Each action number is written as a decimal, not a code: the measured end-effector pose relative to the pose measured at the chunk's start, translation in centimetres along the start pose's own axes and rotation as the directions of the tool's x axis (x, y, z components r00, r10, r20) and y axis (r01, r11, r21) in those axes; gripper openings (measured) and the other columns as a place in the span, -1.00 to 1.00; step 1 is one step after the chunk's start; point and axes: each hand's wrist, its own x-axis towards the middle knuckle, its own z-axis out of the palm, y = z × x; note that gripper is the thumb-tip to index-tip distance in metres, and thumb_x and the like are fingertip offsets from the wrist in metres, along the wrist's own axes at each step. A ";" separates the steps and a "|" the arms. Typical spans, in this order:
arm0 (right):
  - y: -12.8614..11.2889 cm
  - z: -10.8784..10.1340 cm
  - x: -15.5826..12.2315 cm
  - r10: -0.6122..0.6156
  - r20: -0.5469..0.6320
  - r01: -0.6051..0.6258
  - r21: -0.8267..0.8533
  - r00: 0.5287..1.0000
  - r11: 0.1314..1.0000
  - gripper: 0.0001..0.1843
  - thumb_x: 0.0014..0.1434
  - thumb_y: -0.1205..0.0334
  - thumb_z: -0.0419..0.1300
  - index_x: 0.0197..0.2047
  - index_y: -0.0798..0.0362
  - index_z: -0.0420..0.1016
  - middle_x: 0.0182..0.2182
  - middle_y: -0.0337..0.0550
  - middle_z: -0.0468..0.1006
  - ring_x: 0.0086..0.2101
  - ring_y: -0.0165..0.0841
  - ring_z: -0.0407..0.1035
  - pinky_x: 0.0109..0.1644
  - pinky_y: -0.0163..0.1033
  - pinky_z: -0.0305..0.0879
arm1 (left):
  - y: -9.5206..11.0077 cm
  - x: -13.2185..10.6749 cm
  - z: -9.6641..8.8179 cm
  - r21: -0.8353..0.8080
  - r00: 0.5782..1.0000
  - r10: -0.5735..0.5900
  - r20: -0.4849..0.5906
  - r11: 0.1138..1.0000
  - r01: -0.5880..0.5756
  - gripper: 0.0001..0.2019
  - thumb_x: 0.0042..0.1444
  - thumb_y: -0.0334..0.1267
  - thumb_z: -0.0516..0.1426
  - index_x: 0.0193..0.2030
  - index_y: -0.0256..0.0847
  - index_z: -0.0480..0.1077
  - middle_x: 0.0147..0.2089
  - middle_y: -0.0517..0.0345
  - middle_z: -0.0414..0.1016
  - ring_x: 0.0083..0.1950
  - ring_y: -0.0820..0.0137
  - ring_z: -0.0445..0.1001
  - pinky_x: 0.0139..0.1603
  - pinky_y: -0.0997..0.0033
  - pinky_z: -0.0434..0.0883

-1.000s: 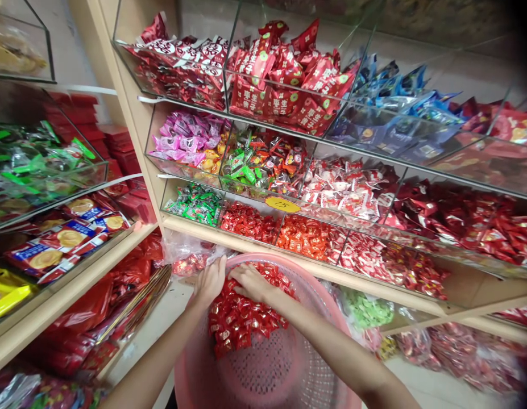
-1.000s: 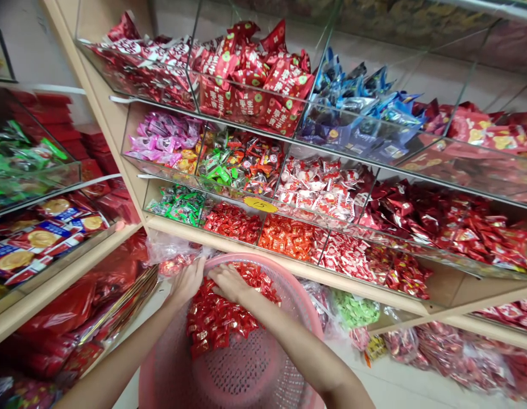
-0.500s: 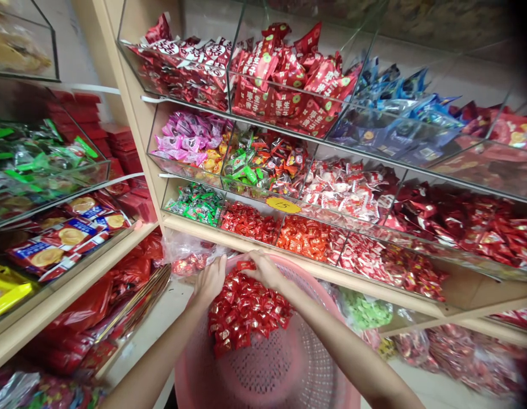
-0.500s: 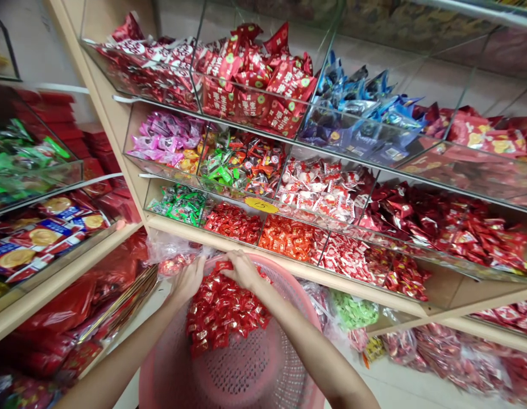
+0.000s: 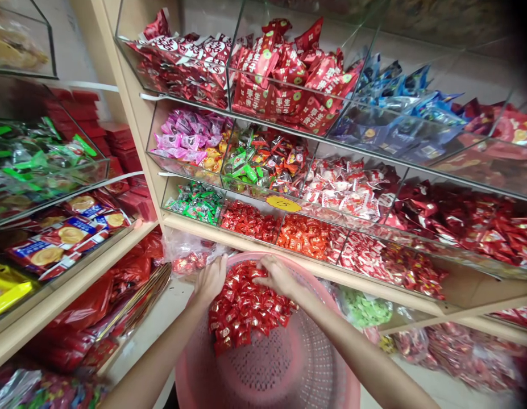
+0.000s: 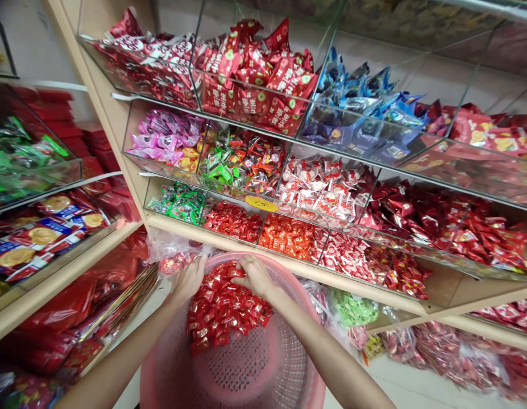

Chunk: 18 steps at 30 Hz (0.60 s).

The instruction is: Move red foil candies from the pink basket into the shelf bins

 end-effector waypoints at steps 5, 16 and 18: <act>-1.6 0.6 -3.8 -0.029 0.220 0.062 -0.147 0.975 0.987 -0.67 -0.02 0.01 0.25 -0.26 0.05 0.35 -0.27 -0.12 0.42 -0.24 -0.29 0.28 -0.22 -0.25 0.15 | 0.0 -0.1 -0.1 0.025 1.000 0.010 0.007 1.000 -0.010 -0.32 0.18 0.07 -0.45 -0.09 -0.20 0.39 -0.24 -0.06 0.54 -0.21 0.21 0.50 -0.23 0.29 0.34; -5.6 3.1 -6.8 -0.136 0.497 0.245 -0.160 0.857 0.956 -0.73 0.03 0.09 0.21 -0.22 0.05 0.39 -0.31 -0.13 0.52 -0.24 -0.26 0.36 -0.18 -0.22 0.18 | 0.2 -0.2 0.0 0.082 0.999 0.052 -0.005 0.995 -0.052 -0.31 0.18 0.07 -0.48 -0.09 -0.17 0.37 -0.27 -0.04 0.54 -0.24 0.22 0.50 -0.24 0.29 0.33; -7.3 4.4 -5.8 -0.199 0.488 0.308 -0.154 0.850 0.939 -0.70 0.04 0.06 0.19 -0.20 0.07 0.39 -0.30 -0.11 0.53 -0.24 -0.26 0.36 -0.18 -0.20 0.19 | 0.2 -0.2 0.0 0.084 0.998 0.054 -0.011 0.995 -0.053 -0.32 0.18 0.06 -0.48 -0.10 -0.18 0.37 -0.27 -0.04 0.54 -0.24 0.22 0.50 -0.23 0.29 0.33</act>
